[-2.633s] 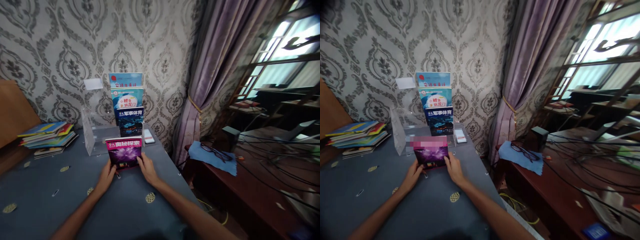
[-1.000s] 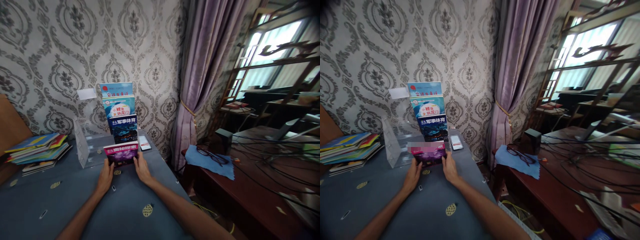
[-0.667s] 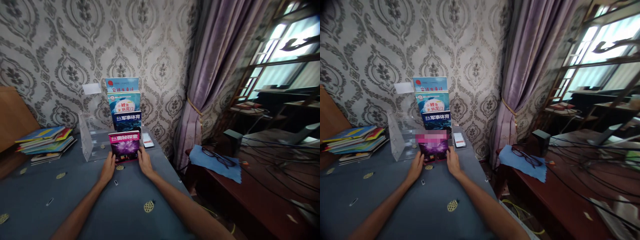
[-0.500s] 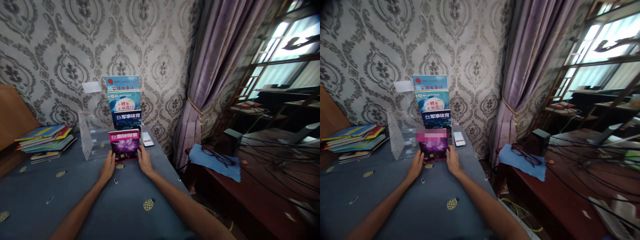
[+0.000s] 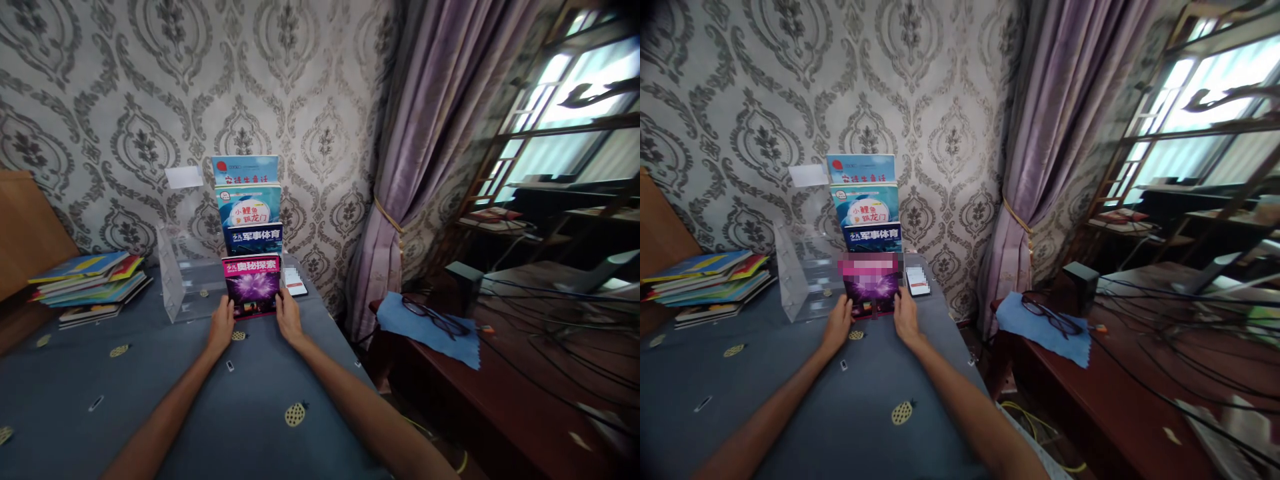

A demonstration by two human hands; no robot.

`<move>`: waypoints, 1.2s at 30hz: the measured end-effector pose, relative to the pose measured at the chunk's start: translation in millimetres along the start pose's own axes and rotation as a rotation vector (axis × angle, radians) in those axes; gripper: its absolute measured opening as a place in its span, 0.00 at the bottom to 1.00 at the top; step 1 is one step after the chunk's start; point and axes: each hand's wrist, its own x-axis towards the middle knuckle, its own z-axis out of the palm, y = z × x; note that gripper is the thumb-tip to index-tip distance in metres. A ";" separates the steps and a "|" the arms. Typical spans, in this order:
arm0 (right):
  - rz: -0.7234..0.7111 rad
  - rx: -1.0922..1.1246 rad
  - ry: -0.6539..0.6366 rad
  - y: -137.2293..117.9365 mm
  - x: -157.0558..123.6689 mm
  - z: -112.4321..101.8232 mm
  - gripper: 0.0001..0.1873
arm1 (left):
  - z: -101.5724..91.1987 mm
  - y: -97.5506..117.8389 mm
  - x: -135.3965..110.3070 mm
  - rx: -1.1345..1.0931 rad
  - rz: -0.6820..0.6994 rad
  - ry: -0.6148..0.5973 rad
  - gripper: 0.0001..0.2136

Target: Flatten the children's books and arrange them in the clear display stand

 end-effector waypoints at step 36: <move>-0.027 -0.110 0.086 -18.5 50.4 -12.4 0.13 | -11.6 31.3 44.8 0.097 0.080 0.042 0.11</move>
